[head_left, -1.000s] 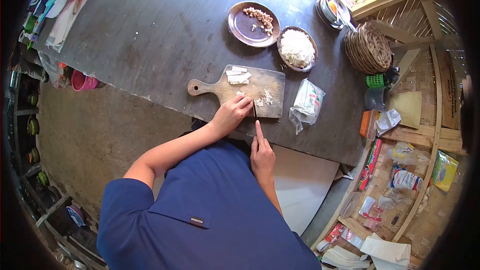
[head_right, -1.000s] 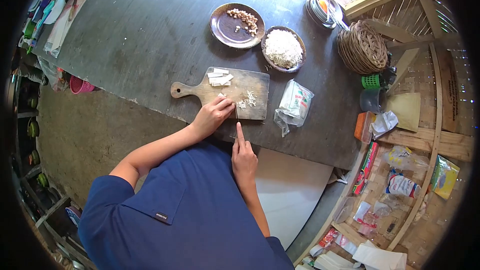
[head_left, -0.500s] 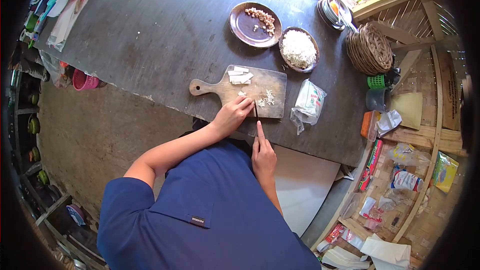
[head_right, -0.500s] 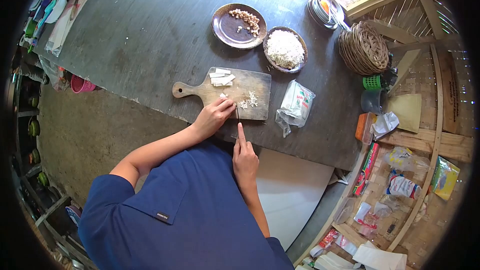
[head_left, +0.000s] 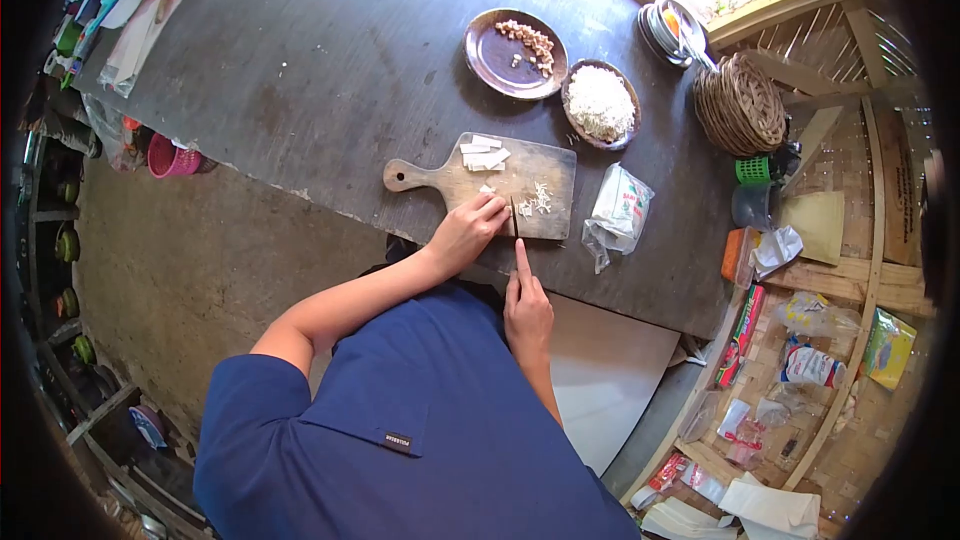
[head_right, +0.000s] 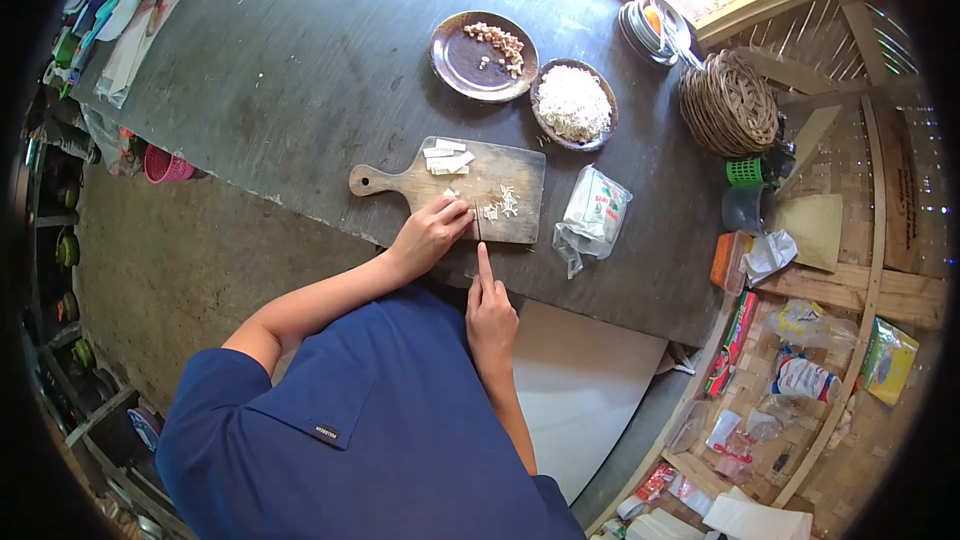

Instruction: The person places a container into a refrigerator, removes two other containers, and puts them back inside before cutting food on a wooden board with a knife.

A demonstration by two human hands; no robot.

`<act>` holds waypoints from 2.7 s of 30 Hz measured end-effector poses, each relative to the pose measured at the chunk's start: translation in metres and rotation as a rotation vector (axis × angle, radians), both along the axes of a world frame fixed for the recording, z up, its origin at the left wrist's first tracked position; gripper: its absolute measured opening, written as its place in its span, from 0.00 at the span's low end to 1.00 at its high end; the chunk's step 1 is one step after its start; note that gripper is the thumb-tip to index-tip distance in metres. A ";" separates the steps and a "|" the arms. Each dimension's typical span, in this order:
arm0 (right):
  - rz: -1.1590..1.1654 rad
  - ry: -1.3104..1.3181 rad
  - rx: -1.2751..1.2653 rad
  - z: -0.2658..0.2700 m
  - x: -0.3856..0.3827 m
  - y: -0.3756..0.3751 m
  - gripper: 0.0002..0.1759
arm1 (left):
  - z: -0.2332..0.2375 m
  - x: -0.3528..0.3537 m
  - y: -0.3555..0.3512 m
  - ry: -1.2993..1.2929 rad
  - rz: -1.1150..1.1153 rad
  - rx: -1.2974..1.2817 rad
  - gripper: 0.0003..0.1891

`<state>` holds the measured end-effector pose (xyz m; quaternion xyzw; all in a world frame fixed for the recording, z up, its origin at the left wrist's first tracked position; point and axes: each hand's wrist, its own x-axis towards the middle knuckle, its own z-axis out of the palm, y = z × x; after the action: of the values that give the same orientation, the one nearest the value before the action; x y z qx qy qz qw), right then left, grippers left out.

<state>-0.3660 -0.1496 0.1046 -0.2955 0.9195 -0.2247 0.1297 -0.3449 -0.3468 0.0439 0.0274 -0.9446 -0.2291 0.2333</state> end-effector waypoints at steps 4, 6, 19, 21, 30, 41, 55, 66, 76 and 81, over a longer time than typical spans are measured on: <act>0.017 0.015 0.059 -0.003 0.005 0.010 0.35 | 0.001 0.001 0.000 -0.016 -0.010 -0.006 0.18; 0.027 0.027 0.017 -0.008 0.002 0.007 0.35 | 0.005 0.000 0.000 0.016 0.002 0.009 0.16; 0.034 -0.014 0.032 0.006 0.002 0.004 0.33 | 0.003 -0.001 -0.002 0.035 0.007 -0.012 0.13; 0.021 0.001 0.015 0.002 0.003 0.004 0.33 | 0.003 0.001 -0.003 0.020 0.000 -0.006 0.13; -0.006 -0.008 -0.011 0.004 -0.008 -0.012 0.34 | 0.005 0.000 -0.003 0.027 0.003 0.004 0.13; 0.002 0.014 -0.025 -0.009 -0.008 -0.015 0.34 | 0.006 0.002 -0.001 0.046 0.007 0.056 0.11; 0.007 0.031 -0.025 -0.013 -0.008 -0.017 0.33 | 0.007 0.001 -0.005 0.041 -0.001 0.048 0.12; -0.036 -0.067 0.072 0.006 0.006 -0.006 0.32 | 0.005 0.004 -0.003 0.004 0.002 0.073 0.14; -0.013 0.037 -0.010 0.004 0.006 -0.003 0.32 | 0.009 0.004 -0.004 0.001 -0.006 0.044 0.13; -0.024 0.026 0.014 -0.003 0.007 -0.005 0.33 | 0.011 0.003 -0.005 0.018 0.002 0.043 0.12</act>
<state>-0.3585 -0.1550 0.1015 -0.2862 0.9262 -0.2159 0.1173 -0.3421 -0.3519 0.0549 0.0314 -0.9373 -0.2496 0.2412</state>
